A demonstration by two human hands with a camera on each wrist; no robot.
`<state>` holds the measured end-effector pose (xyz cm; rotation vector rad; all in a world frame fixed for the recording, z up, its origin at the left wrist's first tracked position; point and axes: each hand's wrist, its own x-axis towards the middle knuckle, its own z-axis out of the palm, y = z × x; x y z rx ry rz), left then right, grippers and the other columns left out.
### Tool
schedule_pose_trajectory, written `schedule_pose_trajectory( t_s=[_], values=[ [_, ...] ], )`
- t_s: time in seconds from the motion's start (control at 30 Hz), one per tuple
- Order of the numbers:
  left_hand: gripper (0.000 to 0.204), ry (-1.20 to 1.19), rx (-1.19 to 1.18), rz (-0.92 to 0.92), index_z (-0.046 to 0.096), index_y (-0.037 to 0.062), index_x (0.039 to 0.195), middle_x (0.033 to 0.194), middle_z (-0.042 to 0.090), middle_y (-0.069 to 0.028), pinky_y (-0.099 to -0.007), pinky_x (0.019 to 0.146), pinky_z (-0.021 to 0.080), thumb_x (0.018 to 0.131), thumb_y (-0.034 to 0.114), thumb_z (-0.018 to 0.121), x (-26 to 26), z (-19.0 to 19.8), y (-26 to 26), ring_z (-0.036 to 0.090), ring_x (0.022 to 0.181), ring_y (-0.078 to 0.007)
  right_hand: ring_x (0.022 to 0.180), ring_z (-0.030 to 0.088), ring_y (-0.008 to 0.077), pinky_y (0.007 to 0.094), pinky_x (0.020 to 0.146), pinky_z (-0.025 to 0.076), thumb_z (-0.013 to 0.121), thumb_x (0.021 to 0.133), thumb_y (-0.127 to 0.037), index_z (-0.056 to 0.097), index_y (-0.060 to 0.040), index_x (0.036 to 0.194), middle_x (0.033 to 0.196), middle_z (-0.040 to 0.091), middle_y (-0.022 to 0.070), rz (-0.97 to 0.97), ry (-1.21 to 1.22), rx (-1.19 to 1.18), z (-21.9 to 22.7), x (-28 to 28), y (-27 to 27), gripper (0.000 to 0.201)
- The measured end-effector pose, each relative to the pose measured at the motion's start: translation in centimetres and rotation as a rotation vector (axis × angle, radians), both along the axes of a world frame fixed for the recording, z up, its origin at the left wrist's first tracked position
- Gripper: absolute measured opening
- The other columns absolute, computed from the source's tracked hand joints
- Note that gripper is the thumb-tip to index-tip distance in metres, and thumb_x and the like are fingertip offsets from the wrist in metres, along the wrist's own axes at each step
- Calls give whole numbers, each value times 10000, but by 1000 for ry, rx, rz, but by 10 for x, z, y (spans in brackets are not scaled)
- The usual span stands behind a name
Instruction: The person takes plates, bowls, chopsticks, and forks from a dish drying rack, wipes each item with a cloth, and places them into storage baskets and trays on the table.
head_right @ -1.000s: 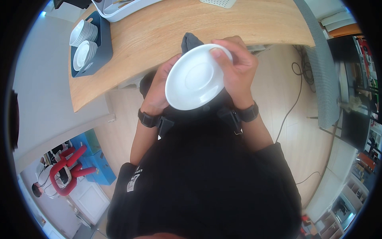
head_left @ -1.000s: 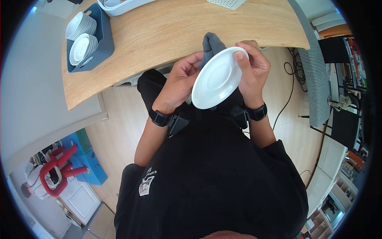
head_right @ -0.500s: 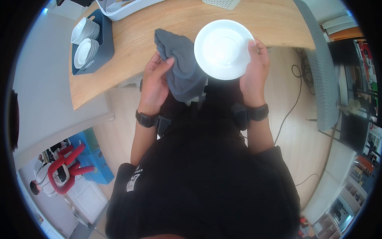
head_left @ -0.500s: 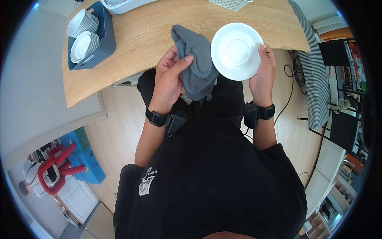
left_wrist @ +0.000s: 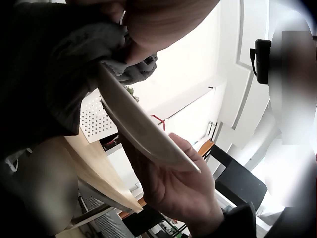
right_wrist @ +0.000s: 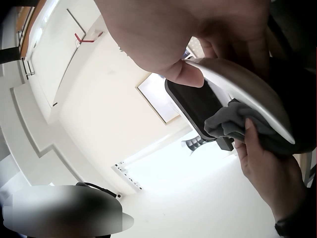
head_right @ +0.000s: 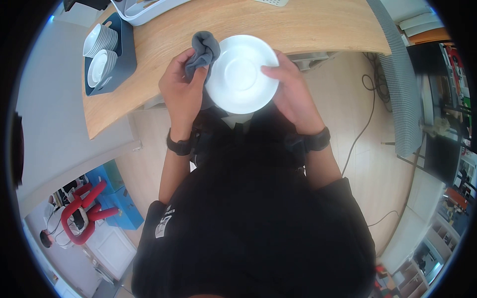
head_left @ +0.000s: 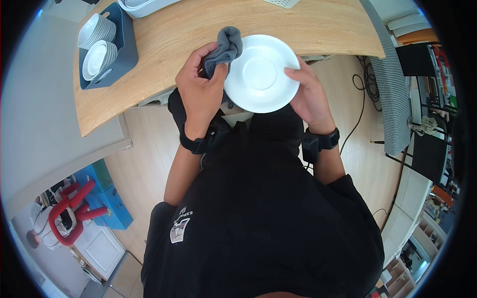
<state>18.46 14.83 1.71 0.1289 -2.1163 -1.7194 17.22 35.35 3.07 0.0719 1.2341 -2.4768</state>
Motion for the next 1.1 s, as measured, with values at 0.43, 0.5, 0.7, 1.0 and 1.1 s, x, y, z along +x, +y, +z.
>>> schedule_pose_trajectory(
  t_s=[0.43, 0.5, 0.7, 1.0, 1.1],
  values=[
    [303, 50, -358, -67, 690, 35, 1064, 993, 709, -133, -298, 788, 522, 777, -46, 637, 0, 21, 9, 690, 891, -259, 1182, 567, 211, 377, 1000, 467, 554, 989, -206, 393, 24, 1379, 1292, 555, 137, 52, 15, -36, 1, 4, -16, 481],
    [306, 21, -345, -120, 691, 43, 1068, 990, 707, -136, -305, 783, 521, 781, -45, 629, 0, 20, 14, 689, 888, -262, 1189, 563, 215, 391, 999, 471, 551, 994, -227, 378, 21, 1386, 1299, 546, 139, 59, 29, -37, 0, 4, -19, 496],
    [324, 56, -283, -186, 683, 40, 1069, 1002, 701, -143, -313, 752, 523, 775, -62, 593, 0, 22, 24, 687, 862, -278, 1191, 559, 210, 393, 1008, 464, 547, 1000, -249, 394, 13, 1368, 1286, 551, 128, 36, 54, -45, -6, 4, -20, 478],
    [350, 167, -276, -296, 672, 55, 1065, 1011, 695, -120, -329, 667, 527, 755, -85, 590, 4, 32, 32, 669, 789, -294, 1287, 495, 219, 407, 1100, 395, 372, 1061, -319, 420, -54, 1389, 1388, 515, 91, 12, 93, -286, -26, -2, -11, 424],
    [353, 188, -317, -311, 673, 53, 1044, 1011, 697, -117, -330, 654, 526, 737, -100, 589, 4, 31, 30, 665, 775, -304, 1283, 498, 228, 410, 1099, 402, 365, 1062, -329, 439, -60, 1378, 1375, 526, 96, 20, 43, -363, -32, -2, -8, 422]
  ],
)
